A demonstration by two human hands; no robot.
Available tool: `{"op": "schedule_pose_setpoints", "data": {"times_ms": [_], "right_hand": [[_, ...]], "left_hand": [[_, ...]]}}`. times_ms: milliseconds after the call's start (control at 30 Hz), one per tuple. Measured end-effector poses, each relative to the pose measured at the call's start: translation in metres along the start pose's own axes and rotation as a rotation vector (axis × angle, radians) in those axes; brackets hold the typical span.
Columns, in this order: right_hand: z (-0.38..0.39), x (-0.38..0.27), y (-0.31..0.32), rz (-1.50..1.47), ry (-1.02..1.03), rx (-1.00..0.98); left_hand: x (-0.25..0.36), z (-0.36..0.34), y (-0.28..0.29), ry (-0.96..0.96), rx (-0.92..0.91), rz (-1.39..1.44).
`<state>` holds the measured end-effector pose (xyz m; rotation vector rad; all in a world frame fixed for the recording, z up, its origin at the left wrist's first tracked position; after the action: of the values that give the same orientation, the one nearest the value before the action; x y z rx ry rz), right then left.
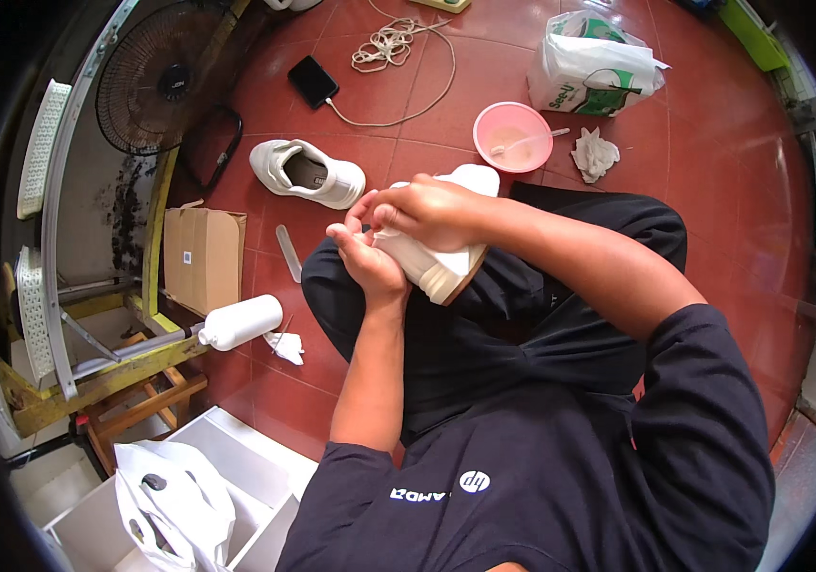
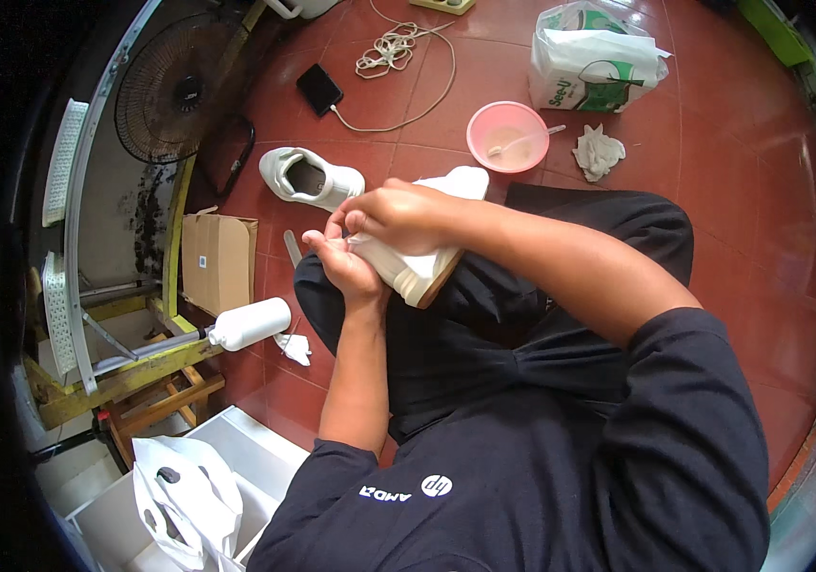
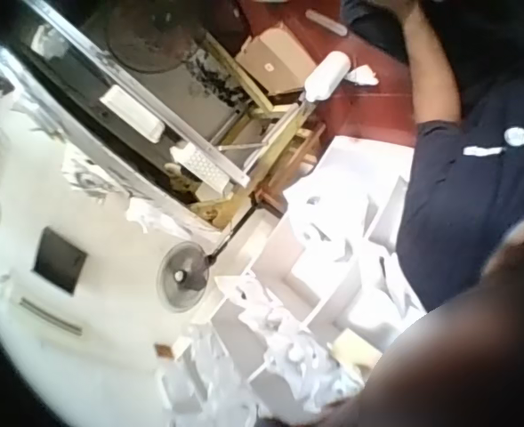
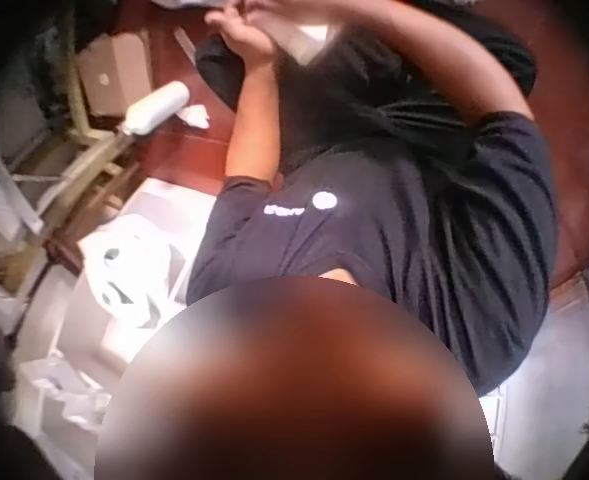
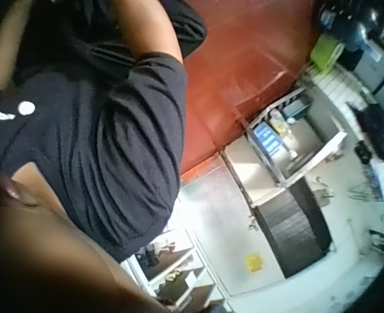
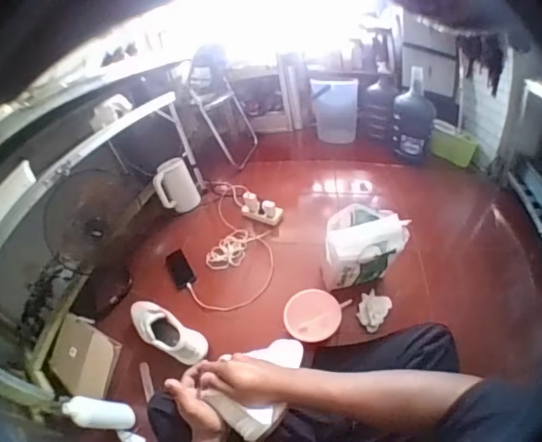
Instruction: Cleaning and repairing a white sneaker using a liquid solution and cotton swabs.
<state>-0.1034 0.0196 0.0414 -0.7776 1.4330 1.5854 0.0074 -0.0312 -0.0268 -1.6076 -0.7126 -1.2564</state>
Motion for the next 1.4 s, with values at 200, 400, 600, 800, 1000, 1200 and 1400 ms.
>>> {"op": "schedule_pose_setpoints", "data": {"times_ms": [200, 400, 600, 800, 1000, 1200, 1400], "right_hand": [[0.006, 0.000, -0.014, 0.186, 0.028, -0.011], [0.005, 0.001, -0.006, 0.210, 0.196, 0.500], [0.010, 0.017, 0.023, -0.586, -0.193, 0.292], [0.042, -0.010, -0.012, 0.257, -0.015, 0.188], [0.033, 0.004, -0.012, 0.115, -0.026, -0.101], [0.044, -0.004, -0.020, 0.351, 0.048, 0.084], [0.058, -0.006, -0.024, 0.454, 0.016, 0.200]], "left_hand": [[-0.002, 0.000, 0.003, 0.016, 0.082, 0.044], [0.001, 0.002, -0.012, 0.104, 0.152, 0.204], [-0.004, -0.004, 0.003, 0.052, -0.038, 0.055], [0.009, 0.002, 0.000, -0.010, 0.080, 0.046], [0.014, 0.003, -0.003, -0.019, 0.120, 0.006], [0.013, 0.005, -0.003, 0.021, 0.043, -0.028], [0.015, 0.005, -0.010, -0.021, 0.041, -0.028]]}}
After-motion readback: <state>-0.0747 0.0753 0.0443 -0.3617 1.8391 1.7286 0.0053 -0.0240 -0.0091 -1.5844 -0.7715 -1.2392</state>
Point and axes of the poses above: each hand's wrist, its own z-axis away from the middle knuckle, its own y-axis out of the back of the hand, x = y × z, the point moved 6 cm from there along -z, towards the middle knuckle, and after that the axes turned 9 degrees about -y, right-handed, at the moved point
